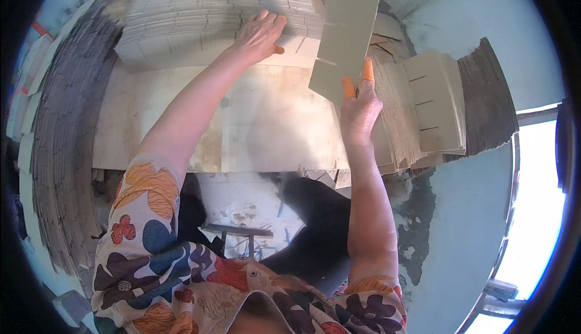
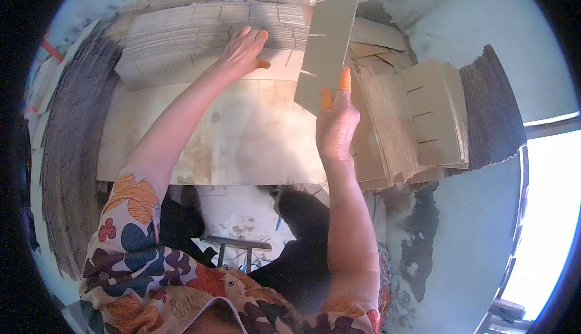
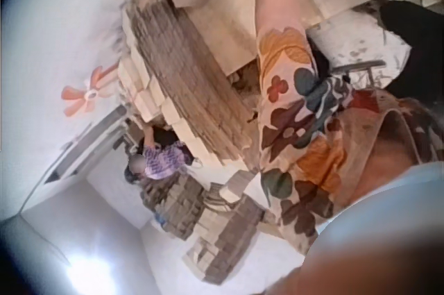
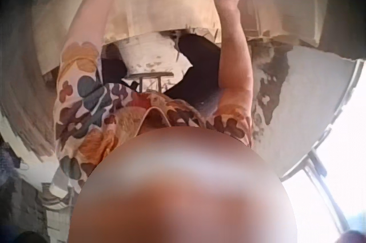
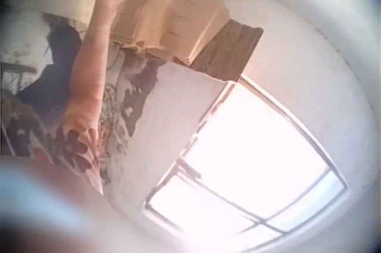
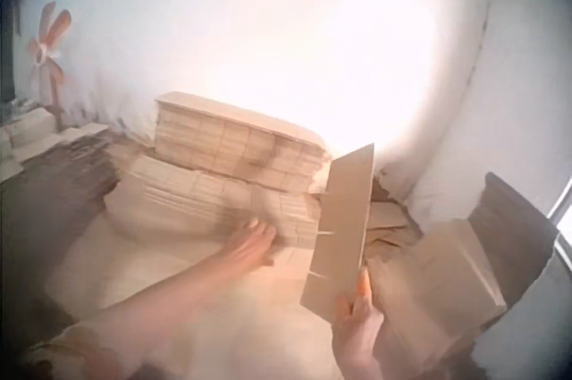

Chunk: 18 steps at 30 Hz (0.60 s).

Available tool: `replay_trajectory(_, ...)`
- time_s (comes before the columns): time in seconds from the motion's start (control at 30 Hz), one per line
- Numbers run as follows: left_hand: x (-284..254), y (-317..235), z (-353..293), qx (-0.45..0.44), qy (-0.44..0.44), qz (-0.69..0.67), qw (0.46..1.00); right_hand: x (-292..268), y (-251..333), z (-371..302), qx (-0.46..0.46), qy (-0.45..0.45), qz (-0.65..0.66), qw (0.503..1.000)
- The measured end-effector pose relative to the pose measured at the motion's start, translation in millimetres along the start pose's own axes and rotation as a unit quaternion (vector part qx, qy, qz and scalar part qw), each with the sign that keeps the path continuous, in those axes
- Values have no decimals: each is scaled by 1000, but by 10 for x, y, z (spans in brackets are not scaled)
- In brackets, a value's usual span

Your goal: The person sits on the floor and repeatedly picks up flat cardboard sheets, folds them along pre-scored lines, and inserts them into a growing stack of dividers. The person handles the cardboard by hand and stacks the finished pieces on the right side of the workspace.

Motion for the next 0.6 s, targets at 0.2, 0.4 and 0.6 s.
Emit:
replay_trajectory(0.2, 313, 123, 171, 23, -7, 54, 998, 61, -131, 40, -15, -61, 68, 996)
replay_trajectory(0.4, 243, 58, 87, 81, -19, 20, 996, 45, -162, 23, 0, -23, 35, 999)
replay_trajectory(0.6, 181, -148, -84, 122, -22, -12, 992, 22, -78, -40, -49, -19, 52, 997)
Point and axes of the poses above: each hand's wrist, its own z-axis towards the middle knuckle, its own x-axis out of the palm, y = z × x, the point moved 3 cm from there along z, towards the middle knuckle, and after that the axes turned 13 degrees about x, right-handed, at the moved point
